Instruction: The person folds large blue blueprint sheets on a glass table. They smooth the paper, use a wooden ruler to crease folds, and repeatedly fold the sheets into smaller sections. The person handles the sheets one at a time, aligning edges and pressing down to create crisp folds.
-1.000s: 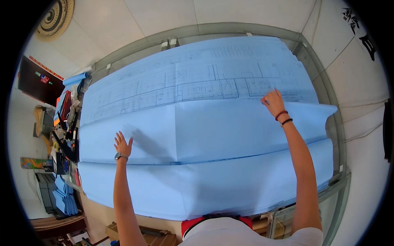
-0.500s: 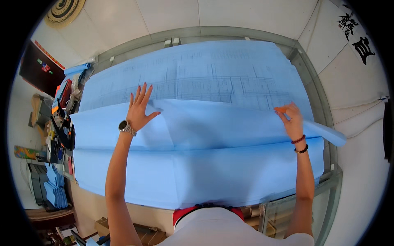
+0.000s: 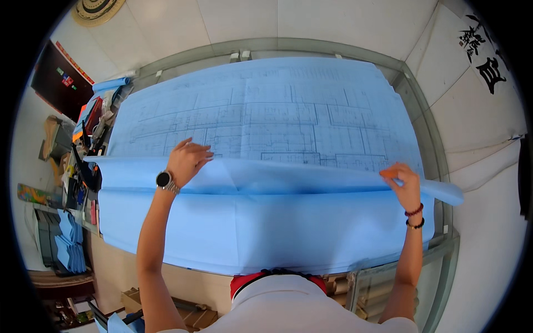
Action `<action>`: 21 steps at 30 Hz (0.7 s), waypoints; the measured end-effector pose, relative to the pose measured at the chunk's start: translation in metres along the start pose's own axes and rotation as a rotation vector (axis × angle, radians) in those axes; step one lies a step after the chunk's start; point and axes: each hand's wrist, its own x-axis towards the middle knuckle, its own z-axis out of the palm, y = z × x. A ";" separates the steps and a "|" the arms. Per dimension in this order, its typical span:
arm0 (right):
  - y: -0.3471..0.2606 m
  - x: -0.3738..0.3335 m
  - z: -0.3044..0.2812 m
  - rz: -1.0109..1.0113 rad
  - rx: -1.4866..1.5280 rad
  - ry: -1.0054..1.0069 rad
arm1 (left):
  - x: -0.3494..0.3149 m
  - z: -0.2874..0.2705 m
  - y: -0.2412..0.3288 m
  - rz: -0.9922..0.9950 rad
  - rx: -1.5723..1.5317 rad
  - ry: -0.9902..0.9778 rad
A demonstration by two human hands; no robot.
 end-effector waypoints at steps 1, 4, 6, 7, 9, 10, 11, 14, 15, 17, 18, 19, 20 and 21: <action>-0.002 -0.009 -0.004 0.005 0.039 -0.014 | -0.009 -0.004 0.007 0.001 -0.011 -0.002; -0.005 -0.039 -0.010 0.106 0.150 -0.158 | -0.035 -0.015 0.029 0.029 0.013 0.001; -0.005 -0.057 -0.005 0.080 0.127 -0.189 | -0.051 -0.019 0.046 -0.007 -0.026 -0.017; -0.006 -0.066 -0.004 0.066 0.116 -0.202 | -0.060 -0.022 0.053 0.015 -0.027 -0.033; -0.010 -0.082 -0.002 0.167 0.177 -0.250 | -0.080 -0.025 0.062 0.049 -0.027 -0.133; -0.012 -0.091 -0.002 0.219 0.204 -0.270 | -0.088 -0.027 0.068 0.070 -0.005 -0.205; -0.009 -0.099 0.000 0.191 0.163 -0.301 | -0.096 -0.026 0.076 0.060 -0.022 -0.237; -0.011 -0.115 0.005 0.214 0.126 -0.425 | -0.118 -0.023 0.096 0.038 -0.080 -0.354; 0.003 -0.127 0.007 0.141 0.083 -0.526 | -0.126 -0.018 0.101 0.051 -0.085 -0.399; 0.007 -0.133 0.012 0.255 0.166 -0.709 | -0.141 -0.012 0.110 0.098 -0.060 -0.512; 0.008 -0.134 0.013 0.314 0.203 -0.800 | -0.148 -0.006 0.115 0.123 -0.049 -0.567; 0.000 -0.125 0.014 0.372 0.210 -0.816 | -0.155 -0.001 0.121 0.146 -0.036 -0.622; -0.002 -0.119 0.019 0.330 0.204 -0.727 | -0.160 0.005 0.128 0.171 -0.024 -0.675; -0.003 -0.113 0.027 0.287 0.199 -0.639 | -0.164 0.013 0.132 0.234 0.022 -0.713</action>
